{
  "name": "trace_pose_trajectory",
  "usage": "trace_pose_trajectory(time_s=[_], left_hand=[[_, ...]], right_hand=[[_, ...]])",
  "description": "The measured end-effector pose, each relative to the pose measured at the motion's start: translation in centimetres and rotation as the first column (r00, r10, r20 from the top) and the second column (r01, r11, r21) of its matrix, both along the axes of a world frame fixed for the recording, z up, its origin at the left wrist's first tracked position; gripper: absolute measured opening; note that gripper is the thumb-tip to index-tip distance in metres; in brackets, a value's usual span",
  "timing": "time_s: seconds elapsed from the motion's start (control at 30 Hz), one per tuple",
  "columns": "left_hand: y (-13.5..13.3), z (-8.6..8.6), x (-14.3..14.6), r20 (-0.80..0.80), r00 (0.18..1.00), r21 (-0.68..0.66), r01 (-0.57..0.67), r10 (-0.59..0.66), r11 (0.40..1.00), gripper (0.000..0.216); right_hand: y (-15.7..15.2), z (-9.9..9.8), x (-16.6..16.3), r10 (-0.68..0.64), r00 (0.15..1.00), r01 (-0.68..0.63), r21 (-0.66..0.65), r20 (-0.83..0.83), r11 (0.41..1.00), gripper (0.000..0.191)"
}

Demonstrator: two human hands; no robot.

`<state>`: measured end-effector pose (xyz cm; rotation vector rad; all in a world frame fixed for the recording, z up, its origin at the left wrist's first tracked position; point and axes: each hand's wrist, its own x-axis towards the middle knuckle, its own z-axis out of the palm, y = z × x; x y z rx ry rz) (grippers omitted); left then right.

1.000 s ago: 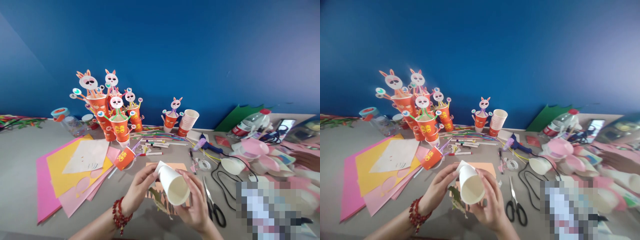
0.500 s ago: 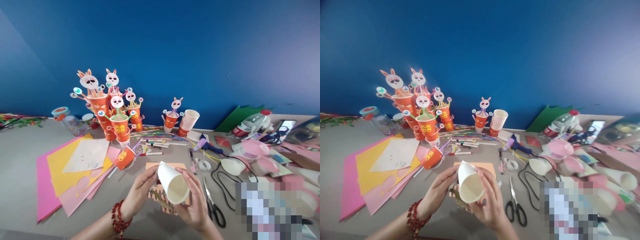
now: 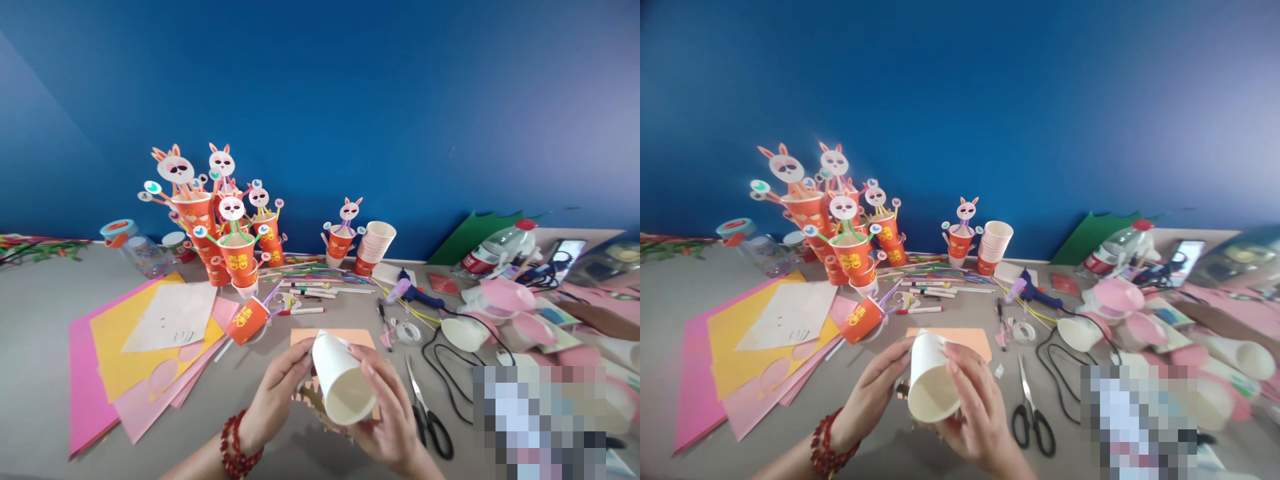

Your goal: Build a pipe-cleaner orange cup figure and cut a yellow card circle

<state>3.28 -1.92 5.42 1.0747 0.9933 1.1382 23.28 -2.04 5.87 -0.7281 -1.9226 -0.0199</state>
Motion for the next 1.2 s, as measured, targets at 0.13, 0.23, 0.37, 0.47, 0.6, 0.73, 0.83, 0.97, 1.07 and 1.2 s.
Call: trace_pose_trajectory(time_s=[0.13, 0.23, 0.37, 0.47, 0.6, 0.73, 0.83, 0.97, 1.07, 1.2], left_hand=[[-0.2, -0.5, 0.0, 0.052, 0.998, -0.019, -0.021, 0.022, 1.0, 0.034], [-0.3, -0.7, 0.0, 0.057, 0.998, -0.018, -0.025, 0.026, 1.0, 0.034], [-0.4, -0.7, -0.1, 0.049, 0.998, -0.013, -0.029, 0.03, 0.999, 0.034], [-0.6, -0.7, -0.1, 0.05, 0.998, -0.017, -0.043, 0.043, 0.999, 0.034], [-0.6, -0.8, -0.1, 0.061, 0.997, -0.015, -0.044, 0.045, 0.999, 0.034], [-0.6, -1.1, -0.1, 0.075, 0.996, -0.024, -0.044, 0.046, 0.999, 0.034], [-0.5, -1.3, -0.2, 0.107, 0.993, -0.028, -0.04, 0.043, 0.999, 0.035], [-0.2, -0.7, -0.1, 0.167, 0.986, -0.037, -0.008, 0.014, 0.999, 0.034], [0.0, 0.2, 0.0, 0.254, 0.966, -0.007, 0.046, -0.043, 0.999, 0.037], [0.3, 0.8, 0.1, 0.303, 0.95, -0.038, 0.087, -0.072, 0.995, 0.048]], right_hand=[[-0.1, -0.2, -0.1, 0.027, 1.0, -0.028, 0.051, 0.016, 0.998, 0.061], [-0.1, -0.4, -0.1, 0.046, 0.999, -0.048, 0.073, 0.028, 0.996, 0.065], [-0.1, -0.2, -0.2, 0.053, 0.998, -0.054, 0.075, 0.024, 0.996, 0.062], [-0.1, -0.1, -0.2, 0.053, 0.999, -0.053, 0.07, 0.014, 0.996, 0.06], [-0.1, -0.1, -0.2, 0.052, 0.998, -0.054, 0.075, 0.019, 0.996, 0.06], [0.0, 0.0, -0.3, 0.055, 0.998, -0.055, 0.064, 0.008, 0.996, 0.059], [0.2, 0.1, -0.4, 0.049, 0.999, -0.049, 0.065, 0.009, 0.997, 0.058], [0.4, 0.2, -0.3, 0.047, 0.998, -0.048, 0.022, 0.032, 0.999, 0.06], [0.6, 0.1, -0.1, 0.03, 0.999, -0.028, -0.05, 0.029, 0.998, 0.061], [0.8, 0.0, 0.0, 0.006, 1.0, -0.003, -0.077, 0.03, 0.997, 0.062]])
